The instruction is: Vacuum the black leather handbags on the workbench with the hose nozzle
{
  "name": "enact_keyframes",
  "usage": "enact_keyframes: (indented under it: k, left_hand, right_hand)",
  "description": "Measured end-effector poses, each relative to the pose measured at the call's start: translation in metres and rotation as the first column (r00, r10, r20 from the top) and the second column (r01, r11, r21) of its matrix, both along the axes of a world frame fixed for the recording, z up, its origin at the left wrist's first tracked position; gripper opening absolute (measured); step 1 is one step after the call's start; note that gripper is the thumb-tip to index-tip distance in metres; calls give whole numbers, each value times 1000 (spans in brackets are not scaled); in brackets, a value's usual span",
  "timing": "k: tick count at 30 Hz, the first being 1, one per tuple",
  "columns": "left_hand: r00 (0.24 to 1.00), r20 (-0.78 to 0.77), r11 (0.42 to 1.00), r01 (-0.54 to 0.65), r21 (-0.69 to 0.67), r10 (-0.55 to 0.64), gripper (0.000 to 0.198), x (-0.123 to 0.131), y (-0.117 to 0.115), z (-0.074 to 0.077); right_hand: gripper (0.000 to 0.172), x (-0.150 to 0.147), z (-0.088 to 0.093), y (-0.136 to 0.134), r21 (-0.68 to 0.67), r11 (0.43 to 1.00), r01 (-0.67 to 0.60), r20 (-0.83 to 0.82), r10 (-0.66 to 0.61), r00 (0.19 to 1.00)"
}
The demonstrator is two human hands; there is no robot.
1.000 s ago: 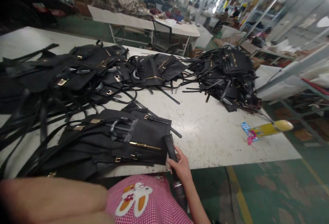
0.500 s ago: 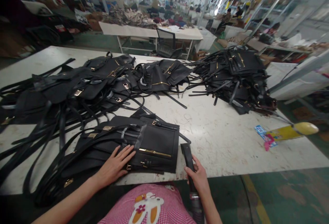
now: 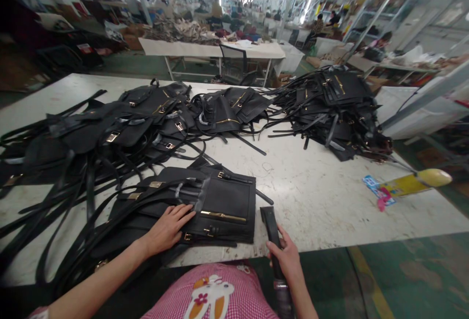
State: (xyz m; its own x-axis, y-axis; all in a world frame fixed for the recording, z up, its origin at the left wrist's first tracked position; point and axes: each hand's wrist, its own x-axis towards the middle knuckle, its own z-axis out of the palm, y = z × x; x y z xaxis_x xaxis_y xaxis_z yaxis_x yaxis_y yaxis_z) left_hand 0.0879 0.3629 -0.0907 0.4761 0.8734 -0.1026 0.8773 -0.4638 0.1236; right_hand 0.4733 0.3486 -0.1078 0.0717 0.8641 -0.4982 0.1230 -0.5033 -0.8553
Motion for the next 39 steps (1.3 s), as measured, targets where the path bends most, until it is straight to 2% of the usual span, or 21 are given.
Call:
enact_keyframes:
  k: [6,8,9,11,13,16,18,19,20,22,25,28,30,31,33,35,37,39]
  left_hand:
    - [996,42,996,81,32,-83,41,3,17,4]
    - [990,118,993,70,93,-80,35,1,29,16]
    - [985,165,991,31,133,-53,34,-1,37,26]
    - [968,246,979,-90,181,43,33,-6,57,60]
    - [950,260,956,-226,188,173,31,-10,80,107]
    - [938,118,903,-345,255,325,33,-14,107,181]
    - [935,-11,907,-339,251,353,35,-13,118,211]
    - [937,-64,920,-324,219,345,34,-12,122,216]
    - [940,-105,937,-306,171,326,32,-12,124,215]
    - [944,-156,957,-284,63,291,29,-13,128,192]
    - [919,-209,940,-340,16,336,28,-18,126,136]
    - [897,-152,905,-390,169,415,37,-10,110,83]
    - [939,-30,915,-328,234,344,44,14,92,55]
    - [964,29,937,-263,229,263,46,31,81,42]
    - [992,104,984,-87,159,71,52,69,60,15]
    - [989,137,997,50,65,-58,58,102,43,-12]
    - [984,148,995,98,1,-98,64,122,33,-36]
    - [984,151,995,99,-5,-97,67,127,29,-53]
  right_hand:
    - [89,-2,-7,-9,19,999,31,-18,-30,999]
    - [85,0,-4,-8,37,999,19,-10,-19,1000]
    - [84,1,-1,-7,47,999,16,-6,-16,1000]
    - [82,4,7,-3,77,997,19,5,-20,1000]
    - [82,7,15,2,112,993,40,14,-42,999]
    - [85,14,24,11,140,986,94,43,-101,994]
    - [86,19,28,17,149,982,114,73,-126,989]
    - [85,21,29,19,157,981,113,88,-128,988]
    - [84,22,31,20,168,980,108,99,-126,987]
    - [82,23,33,21,188,977,99,110,-121,987]
    - [80,24,33,20,199,976,93,109,-116,987]
    - [79,21,31,16,183,980,81,85,-98,992]
    - [79,18,33,14,159,984,75,35,-81,996]
    - [79,15,34,13,149,986,78,5,-79,997]
    - [77,9,39,13,140,987,78,-49,-72,996]
    - [72,2,43,15,125,991,48,-77,-39,996]
    - [66,-4,44,19,101,994,-27,-110,39,993]
    - [63,-9,40,24,57,990,-126,-175,134,975]
